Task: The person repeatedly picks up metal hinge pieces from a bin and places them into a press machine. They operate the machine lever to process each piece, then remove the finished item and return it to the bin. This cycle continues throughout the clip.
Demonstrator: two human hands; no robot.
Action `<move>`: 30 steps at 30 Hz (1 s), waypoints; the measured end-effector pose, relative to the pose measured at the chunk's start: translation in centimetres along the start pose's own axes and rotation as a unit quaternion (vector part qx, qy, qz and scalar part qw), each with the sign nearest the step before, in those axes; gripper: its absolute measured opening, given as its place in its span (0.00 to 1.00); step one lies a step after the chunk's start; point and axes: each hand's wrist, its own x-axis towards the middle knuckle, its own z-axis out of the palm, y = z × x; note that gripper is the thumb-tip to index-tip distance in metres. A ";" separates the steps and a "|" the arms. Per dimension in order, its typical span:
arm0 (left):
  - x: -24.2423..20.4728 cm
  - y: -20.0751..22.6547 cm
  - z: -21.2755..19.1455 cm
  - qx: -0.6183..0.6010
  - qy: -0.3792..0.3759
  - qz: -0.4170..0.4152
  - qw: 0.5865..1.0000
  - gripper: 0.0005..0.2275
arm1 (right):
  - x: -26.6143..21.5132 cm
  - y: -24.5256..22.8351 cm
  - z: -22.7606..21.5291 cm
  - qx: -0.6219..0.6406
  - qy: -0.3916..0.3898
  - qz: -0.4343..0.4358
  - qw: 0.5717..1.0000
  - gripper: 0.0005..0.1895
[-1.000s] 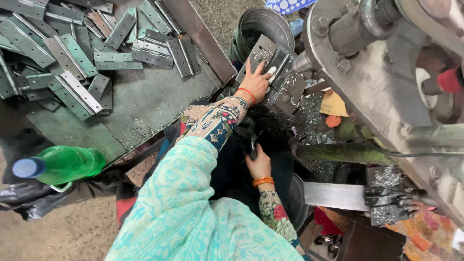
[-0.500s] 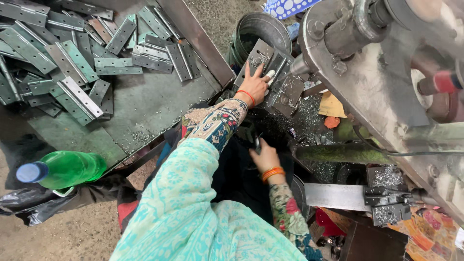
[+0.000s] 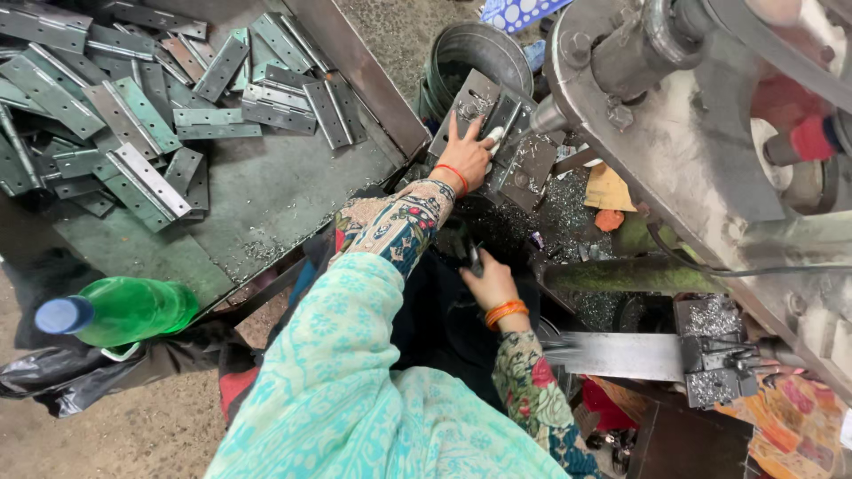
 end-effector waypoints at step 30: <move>-0.1 -1.0 -0.1 -0.020 -0.019 0.003 1.000 0.14 | -3.3 1.2 7.5 0.042 0.097 0.002 0.994 0.34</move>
